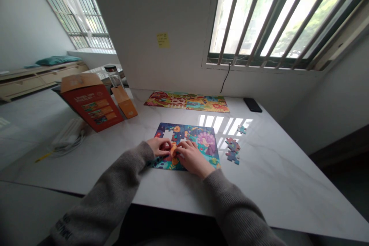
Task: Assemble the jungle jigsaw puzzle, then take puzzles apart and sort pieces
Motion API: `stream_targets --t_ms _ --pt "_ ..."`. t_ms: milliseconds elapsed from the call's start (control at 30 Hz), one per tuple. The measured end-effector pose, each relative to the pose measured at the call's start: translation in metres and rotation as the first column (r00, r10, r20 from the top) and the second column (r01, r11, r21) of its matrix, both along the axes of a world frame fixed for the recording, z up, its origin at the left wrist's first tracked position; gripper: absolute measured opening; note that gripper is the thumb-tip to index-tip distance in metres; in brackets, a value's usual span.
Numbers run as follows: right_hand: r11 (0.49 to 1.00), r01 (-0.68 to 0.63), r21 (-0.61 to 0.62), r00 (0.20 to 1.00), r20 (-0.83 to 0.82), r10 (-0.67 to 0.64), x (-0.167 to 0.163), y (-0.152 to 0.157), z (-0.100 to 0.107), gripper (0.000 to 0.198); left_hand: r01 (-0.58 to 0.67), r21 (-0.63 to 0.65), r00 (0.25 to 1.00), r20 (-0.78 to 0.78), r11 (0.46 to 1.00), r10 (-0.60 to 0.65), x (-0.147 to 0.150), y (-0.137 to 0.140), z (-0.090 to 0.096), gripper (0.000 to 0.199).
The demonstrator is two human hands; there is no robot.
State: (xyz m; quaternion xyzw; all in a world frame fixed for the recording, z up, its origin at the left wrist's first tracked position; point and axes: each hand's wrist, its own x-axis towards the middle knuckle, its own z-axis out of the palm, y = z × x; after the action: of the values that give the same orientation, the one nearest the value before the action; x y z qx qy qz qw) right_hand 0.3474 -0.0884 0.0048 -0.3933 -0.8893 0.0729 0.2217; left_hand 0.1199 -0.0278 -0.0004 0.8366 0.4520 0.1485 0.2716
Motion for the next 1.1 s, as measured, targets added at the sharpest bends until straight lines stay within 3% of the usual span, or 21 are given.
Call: stream_targets --t_ms 300,500,800,1100 --pt "1.000 -0.005 0.023 0.999 0.039 0.005 0.000 -0.010 0.005 0.032 -0.022 0.059 0.999 -0.042 0.998 0.024 0.001 -0.004 0.001 0.020" --pt "0.999 0.002 0.043 0.999 0.046 -0.004 0.000 -0.014 0.002 0.031 -0.079 0.106 0.994 -0.066 0.991 0.086 0.003 -0.007 0.001 0.038" --pt "0.996 0.077 0.049 0.996 0.040 -0.079 0.001 -0.010 0.000 0.026 -0.061 0.097 0.992 -0.101 0.993 0.071 0.003 -0.009 0.000 0.035" --pt "0.997 0.063 0.054 0.997 0.044 -0.066 0.001 -0.010 -0.002 0.027 -0.069 0.112 0.985 -0.147 0.991 0.086 0.006 -0.014 0.007 0.037"
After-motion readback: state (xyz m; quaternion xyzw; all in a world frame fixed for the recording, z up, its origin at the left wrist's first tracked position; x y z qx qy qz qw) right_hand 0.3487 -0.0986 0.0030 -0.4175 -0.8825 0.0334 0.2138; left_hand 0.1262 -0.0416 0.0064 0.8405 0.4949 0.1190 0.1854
